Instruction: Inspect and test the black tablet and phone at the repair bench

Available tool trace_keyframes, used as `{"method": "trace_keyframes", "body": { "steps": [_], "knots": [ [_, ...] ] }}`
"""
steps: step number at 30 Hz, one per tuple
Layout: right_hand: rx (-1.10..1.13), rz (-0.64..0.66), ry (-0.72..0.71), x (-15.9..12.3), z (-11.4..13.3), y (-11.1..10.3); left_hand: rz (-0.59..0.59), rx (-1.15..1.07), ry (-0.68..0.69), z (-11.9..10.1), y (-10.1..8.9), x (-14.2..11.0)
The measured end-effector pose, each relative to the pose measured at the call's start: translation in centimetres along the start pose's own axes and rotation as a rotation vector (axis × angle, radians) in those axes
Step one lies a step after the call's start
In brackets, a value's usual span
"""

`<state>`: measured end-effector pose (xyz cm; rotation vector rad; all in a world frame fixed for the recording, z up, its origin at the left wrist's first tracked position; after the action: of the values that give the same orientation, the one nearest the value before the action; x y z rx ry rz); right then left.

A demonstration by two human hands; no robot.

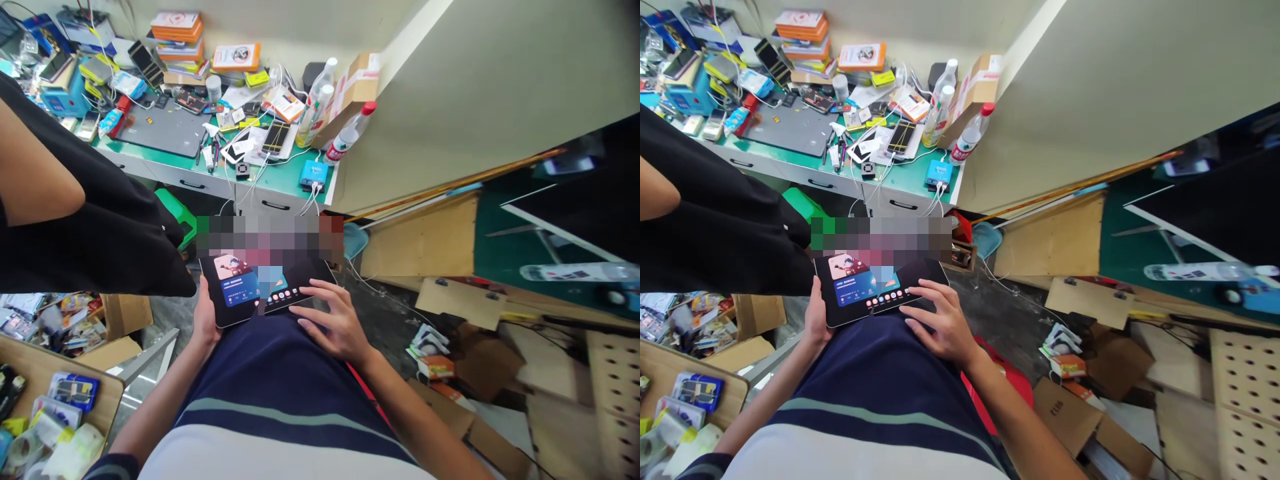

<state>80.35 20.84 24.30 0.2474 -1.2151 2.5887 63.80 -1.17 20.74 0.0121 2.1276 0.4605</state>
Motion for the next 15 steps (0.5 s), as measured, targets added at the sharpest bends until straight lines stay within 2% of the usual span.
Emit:
{"method": "trace_keyframes", "body": {
  "steps": [4, 7, 9, 11, 15],
  "knots": [
    [-0.004, 0.024, -0.029, 0.6, 0.1, 0.4, 0.03, -0.016, -0.013, 0.0, 0.1, 0.1],
    [-0.042, 0.033, 0.039, 1.2, -0.5, 1.1, 0.032, -0.011, -0.003, 0.0, -0.3, 0.0],
    [-0.073, -0.055, 0.161, 1.7, -1.5, 1.3, 0.024, -0.018, 0.001, -0.1, -0.5, -0.1],
    [-0.063, -0.213, 0.316, 2.1, -3.0, 1.3, -0.006, -0.02, -0.002, -0.2, -0.7, -0.2],
    [0.107, -0.45, 0.622, 2.9, -6.3, 1.2, -0.074, -0.003, 0.002, -0.5, -0.7, -0.5]
  ]
}}
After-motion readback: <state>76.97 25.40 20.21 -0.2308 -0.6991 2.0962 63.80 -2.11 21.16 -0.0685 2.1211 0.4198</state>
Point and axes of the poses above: each hand's wrist, its own x-axis towards the middle knuckle, its own y-axis out of the palm, z = x × y, the point moved 2 cm from there along x, towards the middle knuckle, and after that the axes turned 1 degree about y, right-handed, at the moved point
